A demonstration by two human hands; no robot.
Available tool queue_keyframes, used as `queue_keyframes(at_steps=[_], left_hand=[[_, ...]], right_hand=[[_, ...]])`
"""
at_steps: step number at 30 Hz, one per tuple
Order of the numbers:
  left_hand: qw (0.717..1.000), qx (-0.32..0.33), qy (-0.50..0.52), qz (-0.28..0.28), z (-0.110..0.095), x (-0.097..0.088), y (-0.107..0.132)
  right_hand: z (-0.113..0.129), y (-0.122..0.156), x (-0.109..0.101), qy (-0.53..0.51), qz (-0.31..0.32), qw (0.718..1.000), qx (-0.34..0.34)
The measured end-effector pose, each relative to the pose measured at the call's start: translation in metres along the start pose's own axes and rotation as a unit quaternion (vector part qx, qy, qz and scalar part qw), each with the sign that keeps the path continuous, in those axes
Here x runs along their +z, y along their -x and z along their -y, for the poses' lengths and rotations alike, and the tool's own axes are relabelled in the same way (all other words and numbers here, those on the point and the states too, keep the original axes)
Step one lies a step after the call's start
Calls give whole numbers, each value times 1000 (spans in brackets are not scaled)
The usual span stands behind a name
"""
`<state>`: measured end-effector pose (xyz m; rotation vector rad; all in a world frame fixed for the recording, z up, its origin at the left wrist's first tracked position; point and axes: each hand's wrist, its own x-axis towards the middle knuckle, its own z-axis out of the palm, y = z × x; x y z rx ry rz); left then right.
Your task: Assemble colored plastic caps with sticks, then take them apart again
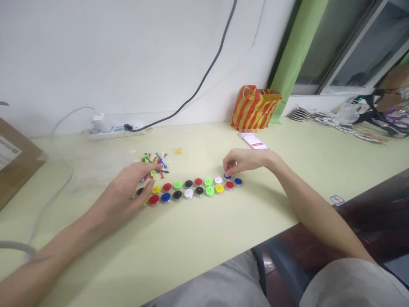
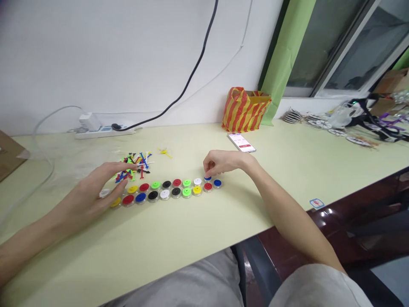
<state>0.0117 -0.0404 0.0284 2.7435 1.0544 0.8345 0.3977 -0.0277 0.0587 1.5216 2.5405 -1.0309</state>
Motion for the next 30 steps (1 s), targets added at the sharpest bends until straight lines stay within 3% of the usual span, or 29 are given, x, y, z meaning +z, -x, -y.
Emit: queue_keyframes(at_steps=[12,15,18,20,25,30], left_hand=[[998,-10,10,60,11,-5,-2],[997,-25,-1,75,21,-10,-3],[993,-3,-32,113,34,-18,-1],[988,14,-52,145,40,-24,3],[972,64,-70,215,40,-33,16],[942,162,-92,280,29,-22,3]], right_hand=[[6,0,3,0,-3,1000,-20],[10,-1,8,-2,-85,994,-64],[14,0,23,-9,-220,965,-143],[16,4,38,14,-253,949,-189],[15,15,73,134,-227,940,-217],[21,3,79,193,-177,927,-267]])
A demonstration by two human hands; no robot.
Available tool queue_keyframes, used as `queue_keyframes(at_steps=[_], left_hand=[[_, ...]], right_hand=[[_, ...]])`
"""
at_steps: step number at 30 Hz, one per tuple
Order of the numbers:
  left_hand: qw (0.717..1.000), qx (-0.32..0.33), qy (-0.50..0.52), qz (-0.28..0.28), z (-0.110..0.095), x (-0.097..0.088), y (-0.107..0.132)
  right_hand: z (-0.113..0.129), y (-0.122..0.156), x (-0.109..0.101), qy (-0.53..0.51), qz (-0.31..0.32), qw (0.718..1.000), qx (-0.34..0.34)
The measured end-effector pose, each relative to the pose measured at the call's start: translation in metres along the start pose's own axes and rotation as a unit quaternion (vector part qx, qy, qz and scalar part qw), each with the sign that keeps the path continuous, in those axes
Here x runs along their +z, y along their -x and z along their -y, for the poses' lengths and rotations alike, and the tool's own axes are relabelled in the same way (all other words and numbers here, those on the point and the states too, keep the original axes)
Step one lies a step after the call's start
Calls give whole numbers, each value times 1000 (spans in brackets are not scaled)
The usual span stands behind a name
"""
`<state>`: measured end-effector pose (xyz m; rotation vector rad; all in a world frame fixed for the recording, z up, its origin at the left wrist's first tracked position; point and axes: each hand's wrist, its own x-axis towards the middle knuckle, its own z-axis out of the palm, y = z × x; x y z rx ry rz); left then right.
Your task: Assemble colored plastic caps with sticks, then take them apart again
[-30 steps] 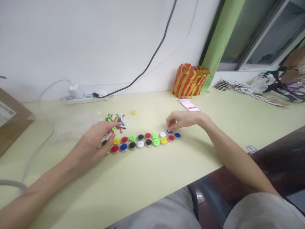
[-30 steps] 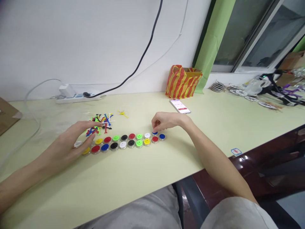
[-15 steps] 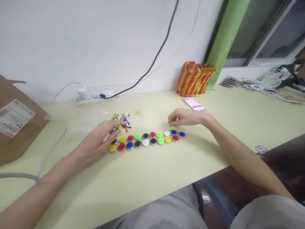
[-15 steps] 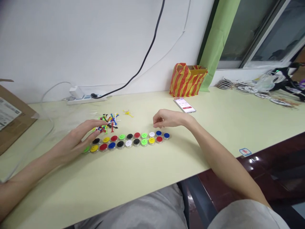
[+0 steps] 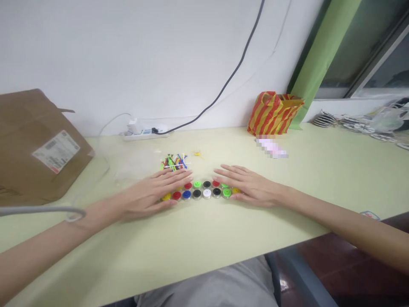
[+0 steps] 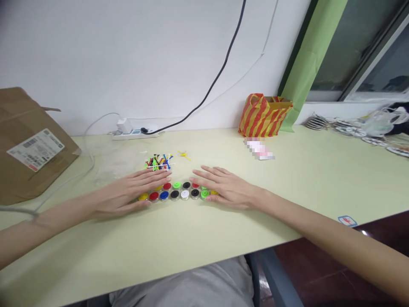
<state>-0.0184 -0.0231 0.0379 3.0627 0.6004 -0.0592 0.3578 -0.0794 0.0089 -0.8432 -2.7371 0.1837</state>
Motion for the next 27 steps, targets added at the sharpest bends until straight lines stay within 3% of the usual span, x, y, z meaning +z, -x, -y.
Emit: queue_keyframes(at_steps=[8,14,21,27], left_hand=[[995,87,41,23,1,3,-29],[993,71,93,9,0,9,-30],[992,54,112,-19,-3,13,-30],[994,40,106,-7,-6,15,-30]], right_hand=[[-2,-26,2,-53,59,995,-67],[-7,-28,15,-86,56,991,-84],[-8,-28,14,-98,60,990,-86],[-14,-29,13,-74,78,990,-96]])
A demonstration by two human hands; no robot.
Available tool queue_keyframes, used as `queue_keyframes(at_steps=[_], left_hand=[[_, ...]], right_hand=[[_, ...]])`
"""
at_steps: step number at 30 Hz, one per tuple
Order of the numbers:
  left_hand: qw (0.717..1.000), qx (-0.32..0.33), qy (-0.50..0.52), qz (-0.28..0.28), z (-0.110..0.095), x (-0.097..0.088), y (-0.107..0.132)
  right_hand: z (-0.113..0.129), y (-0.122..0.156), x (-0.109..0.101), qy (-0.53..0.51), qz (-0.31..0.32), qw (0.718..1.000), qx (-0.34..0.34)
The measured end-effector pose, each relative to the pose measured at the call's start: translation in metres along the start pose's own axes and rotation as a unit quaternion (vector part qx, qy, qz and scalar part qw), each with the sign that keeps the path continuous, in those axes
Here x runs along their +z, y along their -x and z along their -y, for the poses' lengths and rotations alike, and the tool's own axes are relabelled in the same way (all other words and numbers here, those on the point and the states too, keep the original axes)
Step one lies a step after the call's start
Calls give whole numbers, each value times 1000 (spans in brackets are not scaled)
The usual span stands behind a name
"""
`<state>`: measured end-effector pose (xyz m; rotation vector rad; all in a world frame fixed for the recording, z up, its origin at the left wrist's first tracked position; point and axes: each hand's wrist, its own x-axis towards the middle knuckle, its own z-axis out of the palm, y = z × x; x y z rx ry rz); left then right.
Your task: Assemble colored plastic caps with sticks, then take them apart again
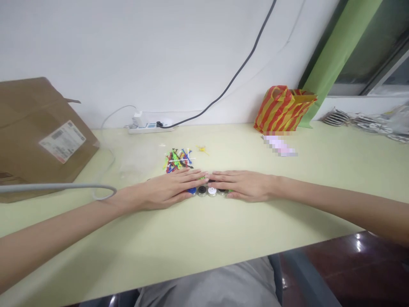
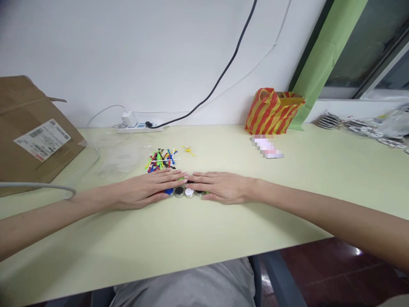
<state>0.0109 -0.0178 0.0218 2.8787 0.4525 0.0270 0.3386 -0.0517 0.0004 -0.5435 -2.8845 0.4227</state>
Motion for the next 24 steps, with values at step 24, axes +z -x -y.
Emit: queue_keyframes(at_steps=[24], left_hand=[[999,-17,-21,-26,-8,8,-1]], right_hand=[[-19,-2,-5,-2,-2,999,-34]])
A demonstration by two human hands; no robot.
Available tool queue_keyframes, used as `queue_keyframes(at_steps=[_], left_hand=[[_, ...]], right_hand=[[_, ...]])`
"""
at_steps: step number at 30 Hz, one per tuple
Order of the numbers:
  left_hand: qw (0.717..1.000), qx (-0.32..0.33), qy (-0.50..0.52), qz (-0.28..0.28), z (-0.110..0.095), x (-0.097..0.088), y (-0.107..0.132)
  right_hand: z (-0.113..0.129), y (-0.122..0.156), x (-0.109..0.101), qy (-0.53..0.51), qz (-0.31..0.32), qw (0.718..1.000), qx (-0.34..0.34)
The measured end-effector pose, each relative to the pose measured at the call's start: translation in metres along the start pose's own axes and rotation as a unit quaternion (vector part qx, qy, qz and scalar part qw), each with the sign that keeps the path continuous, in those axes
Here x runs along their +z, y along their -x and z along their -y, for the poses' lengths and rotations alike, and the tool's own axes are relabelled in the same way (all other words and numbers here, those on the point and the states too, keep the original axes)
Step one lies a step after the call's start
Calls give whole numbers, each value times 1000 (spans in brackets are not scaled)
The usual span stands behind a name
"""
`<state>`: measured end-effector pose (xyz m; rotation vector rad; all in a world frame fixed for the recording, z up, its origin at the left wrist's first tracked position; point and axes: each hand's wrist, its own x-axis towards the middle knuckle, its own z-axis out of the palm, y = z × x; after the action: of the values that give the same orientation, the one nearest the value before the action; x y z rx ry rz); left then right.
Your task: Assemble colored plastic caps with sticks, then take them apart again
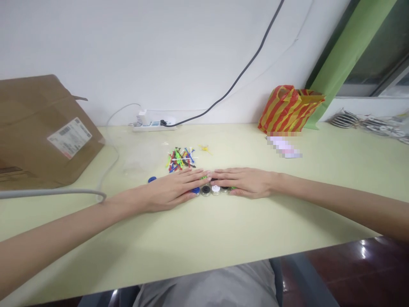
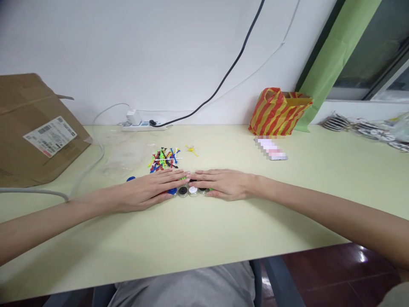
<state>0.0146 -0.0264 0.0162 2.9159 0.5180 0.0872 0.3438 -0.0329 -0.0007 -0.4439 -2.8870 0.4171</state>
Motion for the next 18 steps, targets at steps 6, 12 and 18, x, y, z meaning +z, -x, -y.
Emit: queue_keyframes(at_steps=[6,12,18], left_hand=[[1000,19,-5,-10,0,-2,1],[1000,6,-27,-7,-5,-11,1],[993,-15,-84,-80,-20,-18,2]], right_hand=[[4,-1,-1,9,-17,1000,5],[11,-3,-12,14,-20,1000,9],[33,-8,-19,116,-118,984,61]])
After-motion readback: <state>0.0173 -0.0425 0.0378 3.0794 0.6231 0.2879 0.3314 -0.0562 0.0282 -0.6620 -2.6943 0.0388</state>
